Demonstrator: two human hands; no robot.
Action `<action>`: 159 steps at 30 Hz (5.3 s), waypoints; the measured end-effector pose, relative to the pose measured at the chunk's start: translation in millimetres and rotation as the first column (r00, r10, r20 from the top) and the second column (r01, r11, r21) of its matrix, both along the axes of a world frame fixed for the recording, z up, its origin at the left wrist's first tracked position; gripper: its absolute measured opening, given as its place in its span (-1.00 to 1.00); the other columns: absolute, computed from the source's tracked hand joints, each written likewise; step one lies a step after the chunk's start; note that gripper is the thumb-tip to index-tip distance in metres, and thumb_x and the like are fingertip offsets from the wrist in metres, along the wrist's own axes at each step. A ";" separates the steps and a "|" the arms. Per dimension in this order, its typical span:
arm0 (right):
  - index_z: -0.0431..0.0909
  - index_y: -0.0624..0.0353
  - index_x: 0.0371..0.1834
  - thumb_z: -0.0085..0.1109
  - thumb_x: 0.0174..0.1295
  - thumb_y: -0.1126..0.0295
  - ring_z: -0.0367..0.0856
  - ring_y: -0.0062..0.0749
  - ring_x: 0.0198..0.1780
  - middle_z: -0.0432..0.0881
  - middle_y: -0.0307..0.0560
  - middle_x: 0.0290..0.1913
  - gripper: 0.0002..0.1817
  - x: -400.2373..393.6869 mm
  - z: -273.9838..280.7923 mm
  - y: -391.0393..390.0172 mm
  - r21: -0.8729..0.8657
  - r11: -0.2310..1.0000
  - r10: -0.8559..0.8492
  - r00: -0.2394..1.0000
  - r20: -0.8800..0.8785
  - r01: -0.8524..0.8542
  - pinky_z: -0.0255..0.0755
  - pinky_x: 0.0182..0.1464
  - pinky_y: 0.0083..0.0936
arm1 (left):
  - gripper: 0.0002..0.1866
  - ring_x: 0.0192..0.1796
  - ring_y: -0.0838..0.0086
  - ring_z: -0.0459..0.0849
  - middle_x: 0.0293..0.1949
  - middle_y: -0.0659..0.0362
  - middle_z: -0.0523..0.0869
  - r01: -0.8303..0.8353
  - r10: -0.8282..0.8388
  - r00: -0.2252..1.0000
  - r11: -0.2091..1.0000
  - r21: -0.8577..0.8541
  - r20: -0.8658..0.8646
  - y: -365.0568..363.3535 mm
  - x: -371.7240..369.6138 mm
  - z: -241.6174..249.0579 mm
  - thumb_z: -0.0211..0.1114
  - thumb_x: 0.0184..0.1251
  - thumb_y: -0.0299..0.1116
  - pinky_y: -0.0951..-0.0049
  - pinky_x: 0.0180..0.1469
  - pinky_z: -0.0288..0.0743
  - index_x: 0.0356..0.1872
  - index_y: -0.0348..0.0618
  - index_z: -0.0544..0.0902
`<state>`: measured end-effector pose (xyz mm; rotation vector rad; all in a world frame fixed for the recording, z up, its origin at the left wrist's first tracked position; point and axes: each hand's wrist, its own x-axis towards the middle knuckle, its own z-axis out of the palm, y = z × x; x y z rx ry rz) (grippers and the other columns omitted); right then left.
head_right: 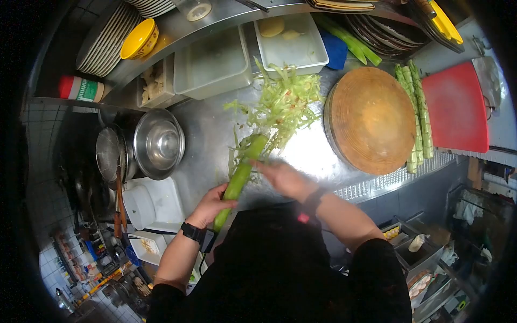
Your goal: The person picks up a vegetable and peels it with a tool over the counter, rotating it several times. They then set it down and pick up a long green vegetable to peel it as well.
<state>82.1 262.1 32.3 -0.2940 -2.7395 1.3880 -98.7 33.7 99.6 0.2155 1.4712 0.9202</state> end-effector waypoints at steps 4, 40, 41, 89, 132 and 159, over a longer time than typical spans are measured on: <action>0.37 -0.10 0.66 0.16 0.53 0.44 0.71 0.15 -0.19 0.70 0.16 -0.21 -0.37 -3.5 21.5 -20.4 -0.090 0.977 0.196 0.980 0.025 -0.193 0.63 -0.06 -0.03 | -0.33 0.07 0.52 0.70 0.07 0.18 0.72 -0.067 0.058 0.994 0.992 0.105 0.092 -4.8 0.0 -0.5 0.45 0.33 -0.58 0.46 0.15 0.59 0.48 -0.25 0.50; 0.38 -0.10 0.65 0.14 0.49 0.41 0.73 0.05 -0.21 0.67 0.11 -0.20 -0.36 -10.4 32.0 -5.7 0.071 0.960 0.271 0.962 0.011 -0.271 0.65 -0.12 -0.12 | -0.24 -0.37 0.57 0.59 -0.12 0.23 0.58 0.026 -0.023 0.999 0.998 -0.057 0.046 -17.5 14.1 47.7 0.21 0.42 -0.70 0.54 -0.38 0.47 0.62 -0.08 0.26; 0.38 -0.07 0.65 0.14 0.49 0.40 0.73 0.05 -0.20 0.69 0.11 -0.16 -0.36 -12.7 23.9 -1.3 0.105 0.942 0.320 0.947 0.000 -0.318 0.66 -0.13 -0.12 | -0.21 -0.35 0.58 0.62 -0.12 0.22 0.61 0.057 -0.056 0.998 0.996 -0.071 0.023 -16.4 13.7 48.1 0.25 0.43 -0.67 0.54 -0.36 0.52 0.66 -0.08 0.22; 0.40 0.04 0.31 0.37 0.48 0.24 0.38 -0.67 -0.50 0.50 -0.28 -0.20 -0.55 -37.7 -4.4 49.4 -0.885 -0.192 -0.414 0.783 0.465 0.424 0.26 -0.53 -0.66 | -0.61 -0.07 -0.21 0.77 -0.19 -0.19 0.77 0.378 -0.367 0.665 0.917 -0.130 -0.650 -18.4 11.2 46.6 0.47 0.37 -0.29 0.03 -0.03 0.65 0.09 -0.22 0.56; 0.35 0.27 0.52 0.22 0.53 -0.02 0.28 -0.71 -0.55 0.57 -0.20 -0.23 -0.30 141.5 100.6 153.7 -0.920 -0.022 -0.915 0.362 0.175 0.391 0.26 -0.56 -0.72 | -0.71 0.08 -0.26 0.70 -0.03 -0.33 0.72 0.164 -0.239 0.499 0.970 -0.180 -0.833 37.4 10.8 -113.7 0.27 0.29 -0.58 -0.08 0.18 0.62 0.03 -0.37 0.58; 0.34 0.30 0.54 0.16 0.55 -0.05 0.21 -0.71 -0.60 0.62 -0.16 -0.16 -0.27 130.1 99.1 193.7 -0.900 -0.016 -0.884 0.415 0.216 0.435 0.26 -0.59 -0.74 | -0.76 0.02 -0.12 0.71 -0.06 -0.16 0.69 -0.099 -0.537 0.112 0.831 -0.547 -0.836 -139.4 25.2 -129.0 0.38 0.26 -0.44 -0.01 0.11 0.66 -0.09 -0.28 0.63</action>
